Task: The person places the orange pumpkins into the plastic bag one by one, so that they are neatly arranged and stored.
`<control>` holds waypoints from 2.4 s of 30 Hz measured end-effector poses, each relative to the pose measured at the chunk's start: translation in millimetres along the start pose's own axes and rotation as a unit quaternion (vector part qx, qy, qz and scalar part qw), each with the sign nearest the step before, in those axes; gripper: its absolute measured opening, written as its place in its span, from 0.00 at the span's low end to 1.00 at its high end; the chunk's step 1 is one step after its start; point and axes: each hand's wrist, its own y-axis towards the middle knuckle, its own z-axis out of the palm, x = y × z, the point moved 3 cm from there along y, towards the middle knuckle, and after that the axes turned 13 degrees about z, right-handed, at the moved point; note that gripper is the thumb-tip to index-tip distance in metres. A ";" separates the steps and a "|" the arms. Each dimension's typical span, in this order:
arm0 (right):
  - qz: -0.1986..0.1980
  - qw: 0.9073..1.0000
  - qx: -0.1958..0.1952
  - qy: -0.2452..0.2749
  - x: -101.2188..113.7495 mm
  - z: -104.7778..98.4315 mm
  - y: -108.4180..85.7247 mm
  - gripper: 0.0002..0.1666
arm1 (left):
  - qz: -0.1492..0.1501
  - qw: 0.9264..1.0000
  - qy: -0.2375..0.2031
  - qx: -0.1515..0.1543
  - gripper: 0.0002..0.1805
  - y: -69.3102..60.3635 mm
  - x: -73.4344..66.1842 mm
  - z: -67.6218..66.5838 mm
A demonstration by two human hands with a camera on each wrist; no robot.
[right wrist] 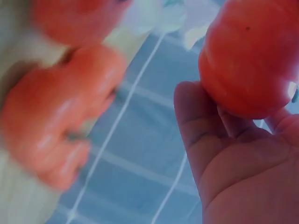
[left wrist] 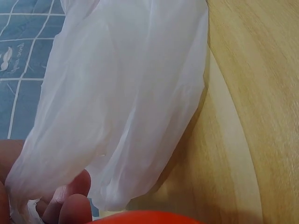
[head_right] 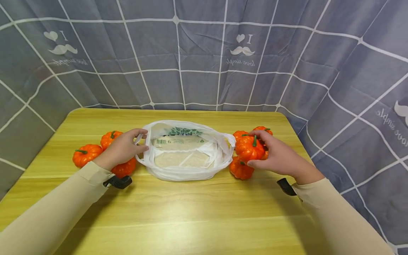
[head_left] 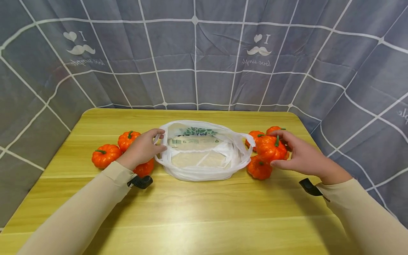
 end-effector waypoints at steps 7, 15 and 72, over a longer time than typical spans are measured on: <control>-0.008 0.999 0.030 -0.009 47.6 25.1 36.7 0.45 | 0.003 1.000 0.009 -0.003 0.37 0.1 -0.7 0.3; -0.014 0.998 0.061 -0.004 86.8 70.7 85.8 0.49 | 0.000 1.000 0.010 -0.003 0.37 2.1 1.6 0.4; 0.047 0.987 0.135 -0.072 128.9 196.0 190.7 0.57 | 0.008 1.000 0.017 -0.005 0.36 -1.4 -7.4 0.1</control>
